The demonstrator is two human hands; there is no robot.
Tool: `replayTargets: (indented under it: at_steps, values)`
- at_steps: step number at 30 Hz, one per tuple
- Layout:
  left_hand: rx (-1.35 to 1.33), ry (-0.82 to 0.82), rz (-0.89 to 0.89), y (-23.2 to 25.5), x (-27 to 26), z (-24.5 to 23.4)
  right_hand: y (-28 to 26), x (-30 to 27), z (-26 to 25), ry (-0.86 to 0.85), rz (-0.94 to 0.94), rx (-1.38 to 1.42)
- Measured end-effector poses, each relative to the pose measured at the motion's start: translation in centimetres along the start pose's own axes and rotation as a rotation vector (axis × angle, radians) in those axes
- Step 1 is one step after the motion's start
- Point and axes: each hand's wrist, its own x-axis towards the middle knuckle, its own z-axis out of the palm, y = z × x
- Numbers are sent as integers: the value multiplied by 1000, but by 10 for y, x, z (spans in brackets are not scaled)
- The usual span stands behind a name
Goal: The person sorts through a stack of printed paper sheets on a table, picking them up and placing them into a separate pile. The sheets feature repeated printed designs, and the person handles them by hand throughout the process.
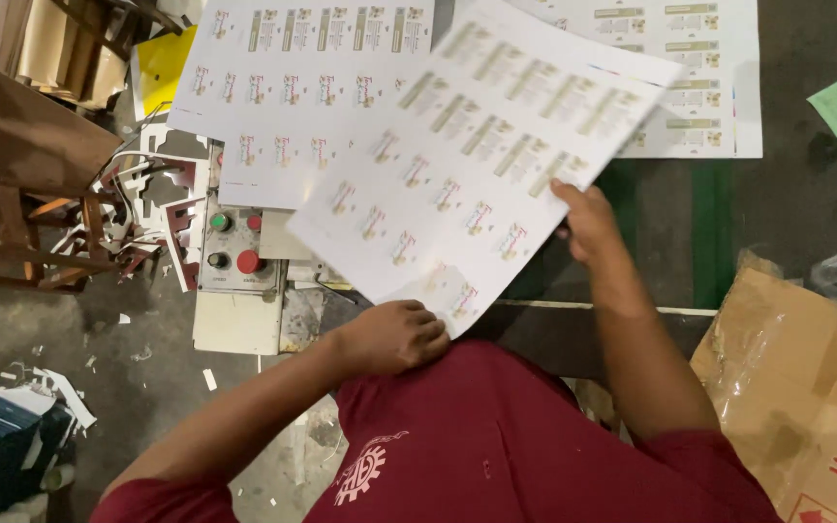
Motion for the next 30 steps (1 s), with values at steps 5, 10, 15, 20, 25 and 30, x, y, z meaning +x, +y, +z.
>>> replayTargets:
  at_steps: [5, 10, 15, 20, 25, 30]
  values:
    - [-313, -25, -445, -27, 5, -45, 6, -57, -55, 111, 16, 40]
    - [-46, 322, -841, -105, -22, 34, 6, -132, -88, 254, -3, 69]
    - [324, 297, -1121, -121, 15, 39, 25, -179, -96, 371, -90, 142]
    - [247, 257, -1235, -120, 20, 46, 44, -182, -82, 411, -54, 200]
    - [-30, 147, -1381, -133, -1, 48, 41, -155, -53, 286, -68, 249]
    - [141, 322, -1353, -130, -17, 6, 31, -108, -47, 295, -33, 146]
